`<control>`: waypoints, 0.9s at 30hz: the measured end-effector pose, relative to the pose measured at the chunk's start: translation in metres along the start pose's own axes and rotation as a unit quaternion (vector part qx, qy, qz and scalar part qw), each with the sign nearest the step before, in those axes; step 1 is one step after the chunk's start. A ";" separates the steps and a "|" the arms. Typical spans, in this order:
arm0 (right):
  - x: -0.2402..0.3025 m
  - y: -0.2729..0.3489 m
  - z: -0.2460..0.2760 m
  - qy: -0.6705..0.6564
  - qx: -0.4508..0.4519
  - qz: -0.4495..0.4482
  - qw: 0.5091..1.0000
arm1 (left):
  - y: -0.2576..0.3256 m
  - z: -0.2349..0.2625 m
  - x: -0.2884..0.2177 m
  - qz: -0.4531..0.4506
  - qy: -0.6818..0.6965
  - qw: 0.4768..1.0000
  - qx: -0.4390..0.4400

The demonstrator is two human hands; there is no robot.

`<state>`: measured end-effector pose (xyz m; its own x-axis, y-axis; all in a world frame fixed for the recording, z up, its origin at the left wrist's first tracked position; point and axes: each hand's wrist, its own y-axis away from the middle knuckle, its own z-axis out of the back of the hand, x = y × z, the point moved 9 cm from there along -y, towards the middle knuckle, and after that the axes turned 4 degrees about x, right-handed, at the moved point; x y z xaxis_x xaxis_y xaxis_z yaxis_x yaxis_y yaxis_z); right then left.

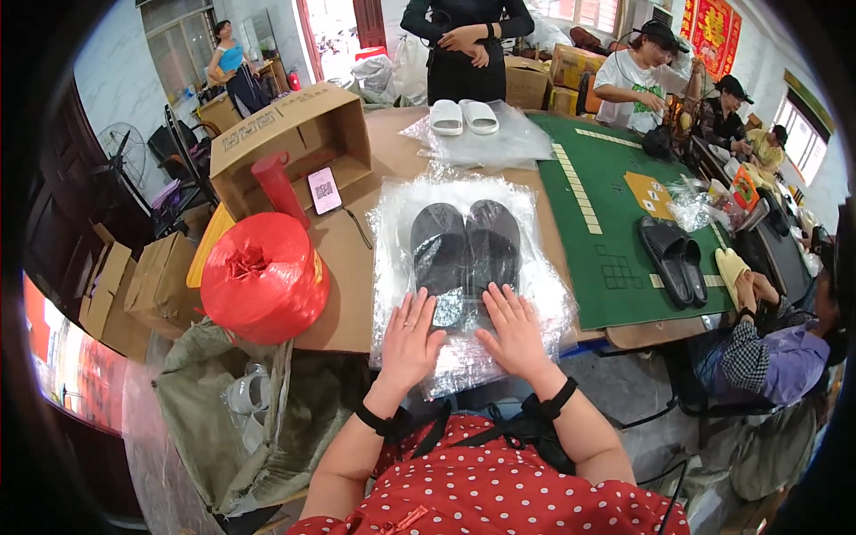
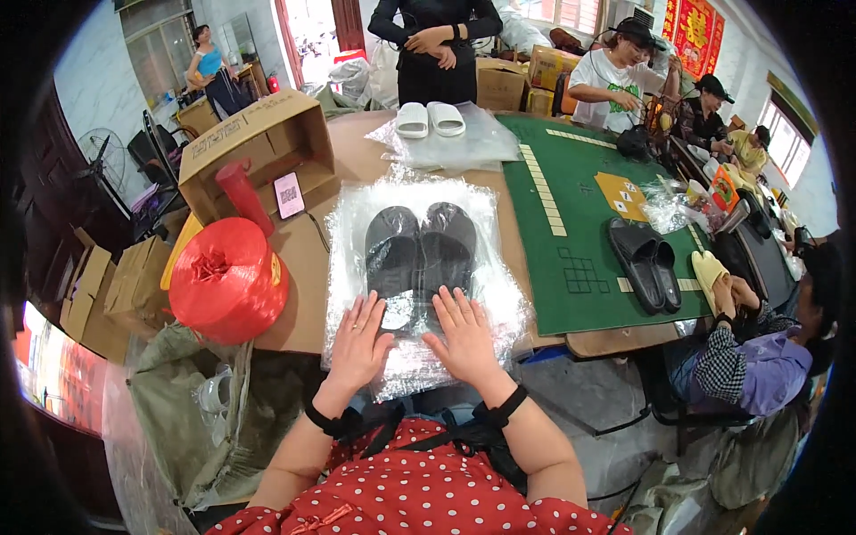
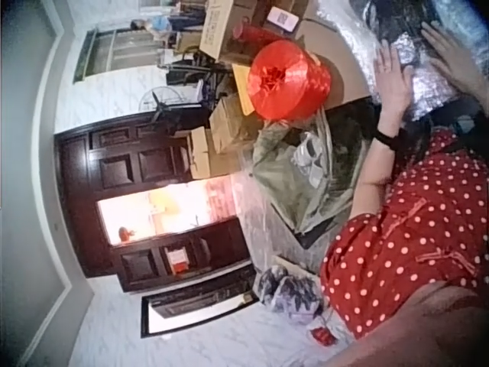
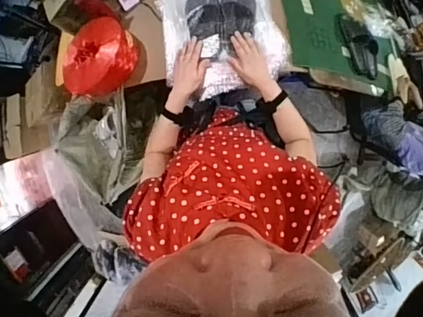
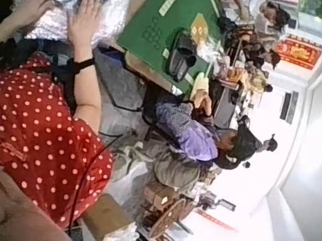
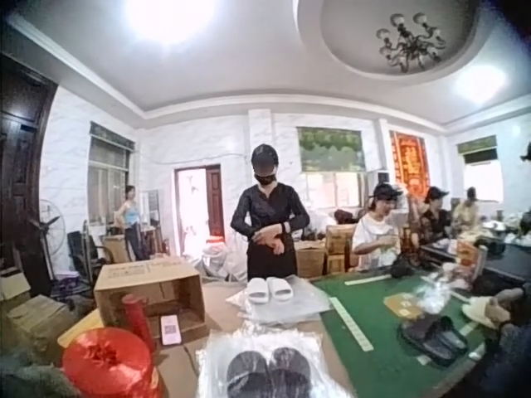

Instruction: The recorder takes various colors of sandals from a large bag and places them into individual plastic sleeves on a work table.

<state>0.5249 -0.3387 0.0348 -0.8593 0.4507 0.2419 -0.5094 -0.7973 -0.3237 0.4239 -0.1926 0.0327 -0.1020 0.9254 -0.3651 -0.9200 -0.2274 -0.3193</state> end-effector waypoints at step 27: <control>-0.002 0.001 -0.009 -0.020 0.020 -0.005 1.000 | -0.026 0.028 0.041 0.207 0.025 0.977 -0.039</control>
<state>0.5255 -0.3367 0.0263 -0.8516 0.4426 0.2807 -0.5144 -0.8086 -0.2855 0.4325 -0.1398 0.0507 -0.4389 0.7334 -0.5191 -0.7717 -0.6036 -0.2002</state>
